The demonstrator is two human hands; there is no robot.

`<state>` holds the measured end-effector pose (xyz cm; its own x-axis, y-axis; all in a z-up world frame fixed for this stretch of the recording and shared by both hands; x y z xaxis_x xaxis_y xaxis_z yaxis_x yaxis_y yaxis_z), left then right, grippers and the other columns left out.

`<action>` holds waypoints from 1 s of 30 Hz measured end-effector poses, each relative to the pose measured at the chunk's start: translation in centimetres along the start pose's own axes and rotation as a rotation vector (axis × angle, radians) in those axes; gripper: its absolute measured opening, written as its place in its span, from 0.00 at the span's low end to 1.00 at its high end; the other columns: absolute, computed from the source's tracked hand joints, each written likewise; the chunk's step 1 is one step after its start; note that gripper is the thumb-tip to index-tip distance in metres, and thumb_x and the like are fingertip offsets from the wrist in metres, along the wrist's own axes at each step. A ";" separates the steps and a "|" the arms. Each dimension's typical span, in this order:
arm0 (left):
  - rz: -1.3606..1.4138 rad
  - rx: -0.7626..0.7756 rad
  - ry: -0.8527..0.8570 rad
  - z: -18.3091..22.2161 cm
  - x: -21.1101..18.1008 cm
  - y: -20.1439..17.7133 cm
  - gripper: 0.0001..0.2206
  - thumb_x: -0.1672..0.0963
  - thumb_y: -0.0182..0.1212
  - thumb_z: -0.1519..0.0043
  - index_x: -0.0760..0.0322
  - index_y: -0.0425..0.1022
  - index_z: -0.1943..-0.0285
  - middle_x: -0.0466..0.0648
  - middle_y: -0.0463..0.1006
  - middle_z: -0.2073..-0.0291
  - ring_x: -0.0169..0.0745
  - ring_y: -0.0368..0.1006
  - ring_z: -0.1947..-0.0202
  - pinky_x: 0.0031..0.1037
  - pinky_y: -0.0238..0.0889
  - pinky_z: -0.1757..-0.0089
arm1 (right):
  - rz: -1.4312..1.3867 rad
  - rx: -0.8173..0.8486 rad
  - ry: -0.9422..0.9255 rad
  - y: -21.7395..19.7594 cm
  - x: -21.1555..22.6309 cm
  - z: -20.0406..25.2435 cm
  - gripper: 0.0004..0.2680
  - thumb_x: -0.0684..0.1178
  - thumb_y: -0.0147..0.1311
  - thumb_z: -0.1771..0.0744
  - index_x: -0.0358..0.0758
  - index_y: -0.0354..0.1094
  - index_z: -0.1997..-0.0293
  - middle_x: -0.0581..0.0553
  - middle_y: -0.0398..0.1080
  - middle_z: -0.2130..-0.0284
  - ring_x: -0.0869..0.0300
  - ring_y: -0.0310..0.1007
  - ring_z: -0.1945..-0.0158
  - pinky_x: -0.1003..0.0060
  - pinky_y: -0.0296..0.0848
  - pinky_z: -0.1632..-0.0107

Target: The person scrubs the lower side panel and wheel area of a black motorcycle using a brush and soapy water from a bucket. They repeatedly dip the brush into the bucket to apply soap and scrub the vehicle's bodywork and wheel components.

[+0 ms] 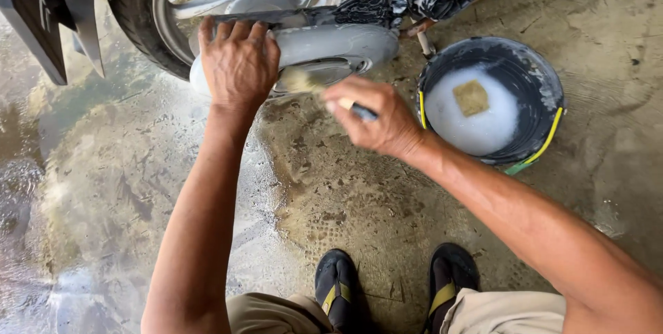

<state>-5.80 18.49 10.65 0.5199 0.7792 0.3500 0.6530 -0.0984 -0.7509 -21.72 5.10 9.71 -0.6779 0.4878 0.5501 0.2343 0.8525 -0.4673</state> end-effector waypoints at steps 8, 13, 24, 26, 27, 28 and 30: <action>-0.001 0.271 -0.094 -0.5 -0.7 2.7 0.23 0.47 0.38 0.23 0.61 0.78 0.57 0.53 0.83 0.57 0.56 0.77 0.50 0.63 0.39 0.34 | 0.013 -0.108 0.087 -1.2 -1.2 -1.3 0.03 0.41 0.52 0.29 0.35 0.67 0.60 0.47 0.69 0.76 0.66 0.55 0.83 0.73 0.53 0.84; -0.025 0.238 -0.096 -0.1 -2.0 3.4 0.26 0.43 0.40 0.25 0.64 0.76 0.48 0.57 0.79 0.51 0.61 0.72 0.43 0.63 0.35 0.33 | 0.165 -0.193 0.252 -3.3 -5.7 0.9 0.04 0.44 0.53 0.29 0.36 0.68 0.60 0.45 0.70 0.78 0.65 0.56 0.86 0.72 0.52 0.89; 0.069 0.366 -0.023 -0.2 -4.6 4.5 0.33 0.41 0.28 0.26 0.64 0.57 0.22 0.55 0.61 0.25 0.60 0.52 0.25 0.60 0.24 0.31 | 0.099 -0.187 0.388 -8.0 -6.6 1.9 0.04 0.43 0.53 0.31 0.36 0.70 0.64 0.50 0.69 0.82 0.66 0.57 0.87 0.71 0.53 0.86; 0.212 0.207 -0.009 -0.9 -5.9 1.6 0.20 0.54 0.49 0.30 0.71 0.73 0.33 0.58 0.74 0.34 0.61 0.63 0.31 0.59 0.34 0.34 | 0.107 -0.322 0.370 -11.2 -5.5 2.1 0.07 0.41 0.50 0.33 0.30 0.72 0.69 0.43 0.74 0.82 0.67 0.56 0.88 0.73 0.53 0.85; 0.223 0.207 0.003 -1.1 -6.9 2.0 0.20 0.54 0.49 0.30 0.71 0.73 0.33 0.58 0.74 0.34 0.61 0.63 0.31 0.59 0.34 0.34 | 0.118 -0.329 0.380 -12.1 -6.0 2.9 0.07 0.41 0.50 0.33 0.30 0.72 0.69 0.43 0.74 0.82 0.67 0.56 0.88 0.73 0.53 0.85; 0.214 0.207 0.037 -1.2 -8.1 2.3 0.18 0.56 0.50 0.30 0.69 0.73 0.34 0.58 0.74 0.35 0.60 0.64 0.32 0.57 0.40 0.34 | 0.178 -0.354 0.415 -13.2 -6.6 3.8 0.08 0.41 0.50 0.32 0.31 0.71 0.71 0.46 0.71 0.84 0.65 0.57 0.88 0.71 0.55 0.84; 0.211 0.207 0.078 -1.4 -10.5 2.8 0.17 0.57 0.50 0.30 0.67 0.74 0.35 0.58 0.74 0.35 0.59 0.65 0.33 0.55 0.45 0.34 | 0.243 -0.384 0.456 -15.0 -7.7 5.6 0.09 0.42 0.50 0.32 0.33 0.69 0.73 0.48 0.68 0.86 0.64 0.58 0.87 0.70 0.57 0.83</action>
<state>-8.69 9.18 5.69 0.6778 0.7044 0.2105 0.4048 -0.1185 -0.9067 -23.92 -12.48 8.58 -0.2292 0.6341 0.7385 0.6337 0.6731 -0.3813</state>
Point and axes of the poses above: each hand's wrist, its own z-axis away from the middle knuckle, its own y-axis out of the palm, x = y × z, the point moved 9 cm from there along -z, towards the middle knuckle
